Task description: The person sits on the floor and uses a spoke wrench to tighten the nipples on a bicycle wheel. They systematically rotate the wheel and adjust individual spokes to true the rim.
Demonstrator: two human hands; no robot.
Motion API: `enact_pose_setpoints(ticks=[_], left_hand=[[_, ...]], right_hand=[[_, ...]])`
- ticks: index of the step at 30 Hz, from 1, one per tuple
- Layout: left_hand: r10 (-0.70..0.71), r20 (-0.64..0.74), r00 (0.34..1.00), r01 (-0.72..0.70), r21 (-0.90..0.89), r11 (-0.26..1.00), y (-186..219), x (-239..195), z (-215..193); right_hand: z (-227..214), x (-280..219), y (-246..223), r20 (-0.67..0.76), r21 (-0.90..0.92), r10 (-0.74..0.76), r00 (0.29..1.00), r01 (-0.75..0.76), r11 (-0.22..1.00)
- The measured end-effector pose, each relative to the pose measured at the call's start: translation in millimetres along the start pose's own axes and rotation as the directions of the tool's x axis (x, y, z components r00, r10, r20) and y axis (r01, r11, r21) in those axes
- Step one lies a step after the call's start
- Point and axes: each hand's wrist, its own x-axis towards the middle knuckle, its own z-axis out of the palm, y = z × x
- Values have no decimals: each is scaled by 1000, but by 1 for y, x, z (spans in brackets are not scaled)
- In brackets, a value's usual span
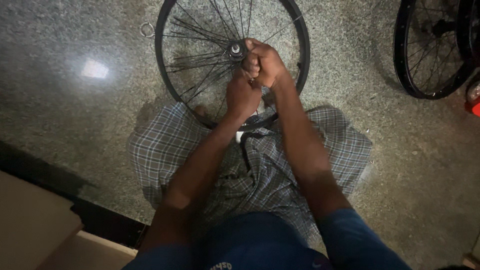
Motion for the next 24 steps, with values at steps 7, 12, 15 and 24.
enact_pose_setpoints(ticks=[7,12,15,24], left_hand=[[-49,61,997,50,-4,999,-1,2,1],[24,-3,1000,-23,92,995,-30,6,21],[-75,162,984,109,-214,971,-44,8,30],[-17,353,935,331,-858,394,-93,14,77]], right_hand=[[-18,10,22,-349,63,-142,926,174,983],[-51,-49,27,-605,120,-332,723,496,860],[-47,-124,55,-628,-41,-471,619,578,815],[-21,-223,74,-566,84,-262,782,370,925]])
